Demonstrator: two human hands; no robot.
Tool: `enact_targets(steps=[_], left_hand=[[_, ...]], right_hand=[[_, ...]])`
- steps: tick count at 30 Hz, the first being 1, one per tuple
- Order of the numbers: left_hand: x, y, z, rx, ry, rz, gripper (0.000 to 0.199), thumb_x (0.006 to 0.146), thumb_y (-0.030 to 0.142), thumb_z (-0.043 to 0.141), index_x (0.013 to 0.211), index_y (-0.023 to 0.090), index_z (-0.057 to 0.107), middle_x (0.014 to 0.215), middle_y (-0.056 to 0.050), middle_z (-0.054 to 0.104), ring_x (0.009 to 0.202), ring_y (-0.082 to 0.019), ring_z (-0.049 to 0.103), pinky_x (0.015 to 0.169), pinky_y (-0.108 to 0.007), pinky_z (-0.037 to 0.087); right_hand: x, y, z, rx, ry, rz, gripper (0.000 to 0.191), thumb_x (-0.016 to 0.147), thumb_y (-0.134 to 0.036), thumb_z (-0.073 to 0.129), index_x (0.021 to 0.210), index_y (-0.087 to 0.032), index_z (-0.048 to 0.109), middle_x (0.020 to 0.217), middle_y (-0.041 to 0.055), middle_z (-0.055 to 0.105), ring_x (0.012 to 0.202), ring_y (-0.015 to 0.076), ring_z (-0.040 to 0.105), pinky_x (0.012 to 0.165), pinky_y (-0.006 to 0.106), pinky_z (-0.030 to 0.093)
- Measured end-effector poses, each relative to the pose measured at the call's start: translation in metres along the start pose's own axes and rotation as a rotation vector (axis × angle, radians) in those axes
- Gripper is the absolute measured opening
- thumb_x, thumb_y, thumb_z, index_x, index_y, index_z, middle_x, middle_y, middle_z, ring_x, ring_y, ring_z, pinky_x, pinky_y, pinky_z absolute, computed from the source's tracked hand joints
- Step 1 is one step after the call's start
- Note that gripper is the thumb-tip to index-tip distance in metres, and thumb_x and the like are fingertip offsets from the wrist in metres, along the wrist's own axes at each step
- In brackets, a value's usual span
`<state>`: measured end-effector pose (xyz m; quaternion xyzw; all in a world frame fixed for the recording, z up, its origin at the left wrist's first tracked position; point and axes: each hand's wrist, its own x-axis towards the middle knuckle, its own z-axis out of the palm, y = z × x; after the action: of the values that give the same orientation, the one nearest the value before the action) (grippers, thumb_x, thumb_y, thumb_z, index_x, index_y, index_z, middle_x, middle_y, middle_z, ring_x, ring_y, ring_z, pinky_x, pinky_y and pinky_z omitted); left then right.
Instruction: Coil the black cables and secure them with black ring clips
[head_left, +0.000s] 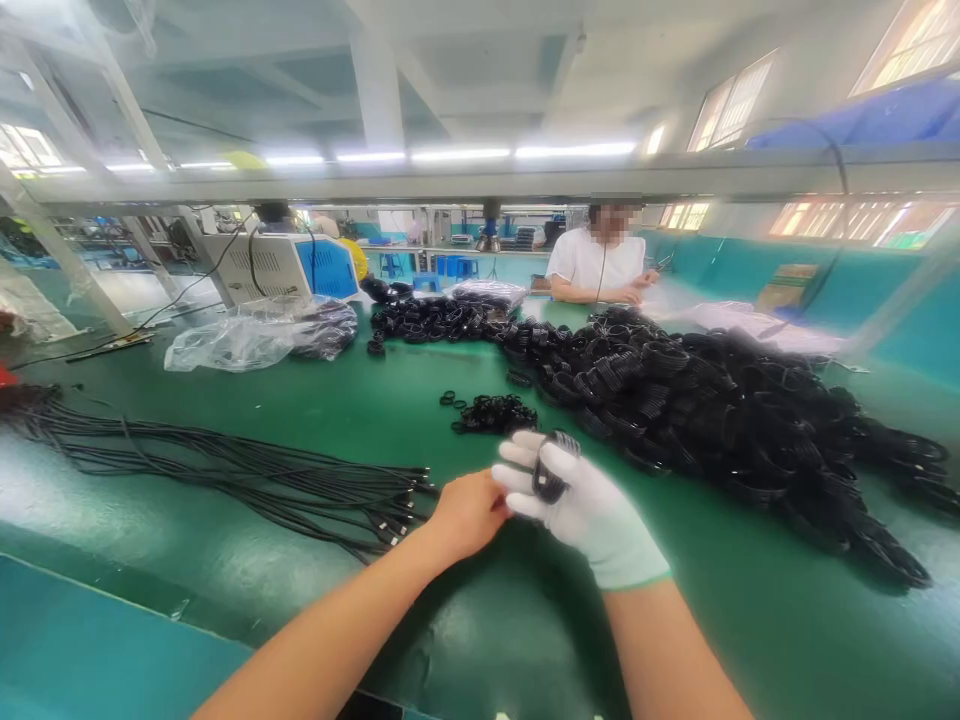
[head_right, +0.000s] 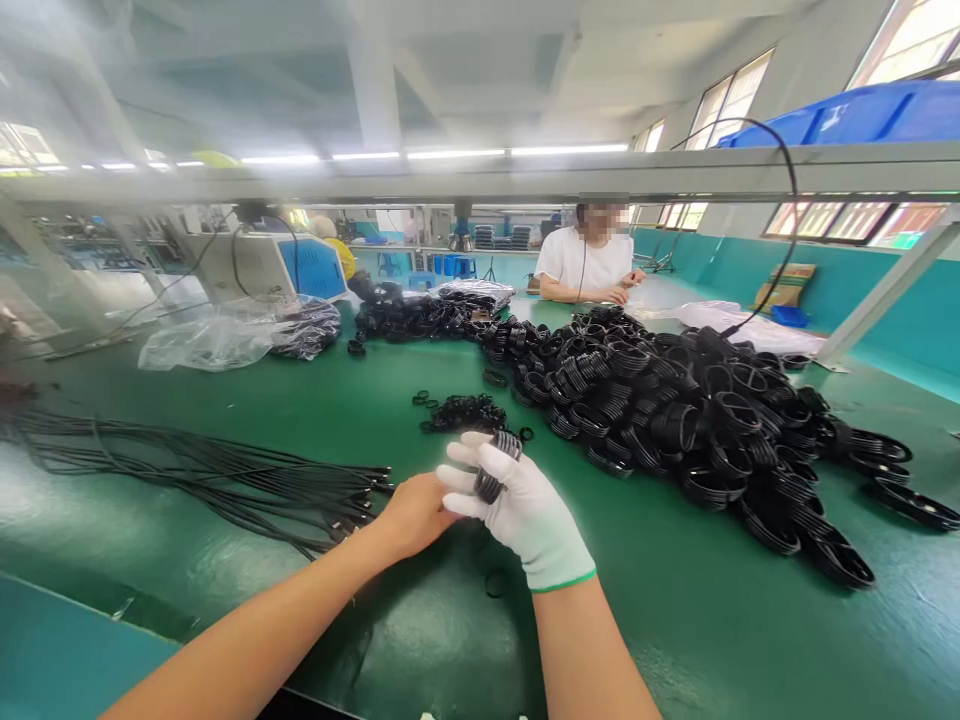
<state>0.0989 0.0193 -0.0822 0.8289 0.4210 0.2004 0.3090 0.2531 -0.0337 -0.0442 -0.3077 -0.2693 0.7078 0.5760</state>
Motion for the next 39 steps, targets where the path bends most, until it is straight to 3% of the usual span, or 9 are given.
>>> enact_targets(steps=[4, 8, 11, 16, 21, 24, 27, 33, 39], left_hand=[[-0.009, -0.005, -0.036, -0.151, 0.018, -0.025, 0.012, 0.079, 0.026, 0.048, 0.075, 0.016, 0.054, 0.071, 0.000, 0.057, 0.068, -0.015, 0.053, 0.064, -0.025, 0.040], [-0.032, 0.001, -0.059, -0.547, -0.014, -0.084, 0.016, 0.083, 0.030, 0.042, 0.077, 0.016, 0.047, 0.064, 0.003, 0.049, 0.055, -0.010, 0.048, 0.056, -0.022, 0.040], [-0.047, 0.006, -0.052, -0.876, 0.004, -0.138, 0.016, 0.079, 0.031, 0.050, 0.075, 0.015, 0.047, 0.066, 0.002, 0.051, 0.056, -0.009, 0.049, 0.058, -0.022, 0.040], [-0.056, 0.001, -0.031, -0.687, 0.168, -0.200, 0.019, 0.080, 0.032, 0.050, 0.070, 0.016, 0.048, 0.059, 0.004, 0.050, 0.053, -0.010, 0.048, 0.053, -0.022, 0.038], [-0.071, 0.001, -0.032, -1.011, 0.153, -0.173, 0.023, 0.080, 0.037, 0.051, 0.071, 0.017, 0.045, 0.062, 0.003, 0.052, 0.047, -0.007, 0.043, 0.045, -0.019, 0.033], [-0.081, 0.003, -0.044, -1.364, 0.000, -0.071, 0.022, 0.076, 0.039, 0.050, 0.073, 0.018, 0.043, 0.071, 0.002, 0.058, 0.035, -0.003, 0.036, 0.036, -0.018, 0.025], [-0.083, 0.000, -0.061, -1.141, -0.219, -0.074, 0.018, 0.072, 0.034, 0.052, 0.072, 0.018, 0.043, 0.062, 0.001, 0.061, 0.035, -0.005, 0.039, 0.037, -0.018, 0.023], [-0.081, 0.008, -0.098, -0.217, -0.347, -0.047, 0.011, 0.067, 0.017, 0.055, 0.070, 0.020, 0.065, 0.063, 0.004, 0.065, 0.059, -0.012, 0.057, 0.054, -0.020, 0.035], [-0.080, 0.015, -0.109, -0.024, -0.111, 0.001, 0.033, 0.065, 0.021, 0.064, 0.098, 0.028, 0.068, 0.076, 0.004, 0.068, 0.085, -0.019, 0.055, 0.063, -0.021, 0.035]], right_hand=[[0.000, 0.005, 0.001, 0.037, -0.097, 0.096, 0.041, 0.075, -0.038, 0.066, 0.110, -0.018, 0.057, 0.120, 0.0127, 0.058, 0.099, 0.0270, 0.062, 0.066, 0.032, 0.053], [0.005, 0.019, 0.012, -0.051, 0.006, 0.048, 0.042, 0.069, -0.033, 0.072, 0.105, -0.016, 0.056, 0.105, 0.0113, 0.064, 0.068, 0.0139, 0.063, 0.048, 0.022, 0.046], [0.012, 0.037, 0.026, -0.252, 0.099, -0.028, 0.049, 0.061, -0.028, 0.077, 0.101, -0.014, 0.052, 0.085, 0.0070, 0.066, 0.051, 0.0108, 0.055, 0.038, 0.022, 0.041], [0.018, 0.064, 0.039, -0.399, 0.184, -0.054, 0.048, 0.059, -0.028, 0.074, 0.097, -0.014, 0.049, 0.047, -0.0064, 0.051, 0.032, 0.0087, 0.042, 0.029, 0.020, 0.031], [0.010, 0.068, 0.030, 0.156, -0.285, 0.128, 0.040, 0.062, -0.029, 0.073, 0.094, -0.020, 0.051, 0.065, -0.0047, 0.054, 0.045, 0.0040, 0.046, 0.033, 0.012, 0.031], [0.005, 0.063, 0.027, 0.161, -0.600, 0.173, 0.039, 0.058, -0.031, 0.076, 0.085, -0.020, 0.050, 0.064, -0.0060, 0.051, 0.037, 0.0042, 0.044, 0.027, 0.013, 0.032], [0.002, 0.057, 0.028, -0.038, -0.651, 0.163, 0.038, 0.059, -0.028, 0.075, 0.084, -0.018, 0.049, 0.059, -0.0057, 0.052, 0.033, 0.0070, 0.046, 0.025, 0.016, 0.032], [0.003, 0.054, 0.031, -0.213, -0.480, 0.187, 0.025, 0.068, -0.026, 0.065, 0.084, -0.015, 0.050, 0.050, -0.0027, 0.056, 0.033, 0.0075, 0.045, 0.030, 0.016, 0.029], [0.004, 0.047, 0.039, -0.352, -0.140, 0.160, 0.039, 0.065, -0.021, 0.068, 0.100, -0.015, 0.052, 0.074, 0.0015, 0.061, 0.050, 0.0091, 0.053, 0.036, 0.018, 0.040]])
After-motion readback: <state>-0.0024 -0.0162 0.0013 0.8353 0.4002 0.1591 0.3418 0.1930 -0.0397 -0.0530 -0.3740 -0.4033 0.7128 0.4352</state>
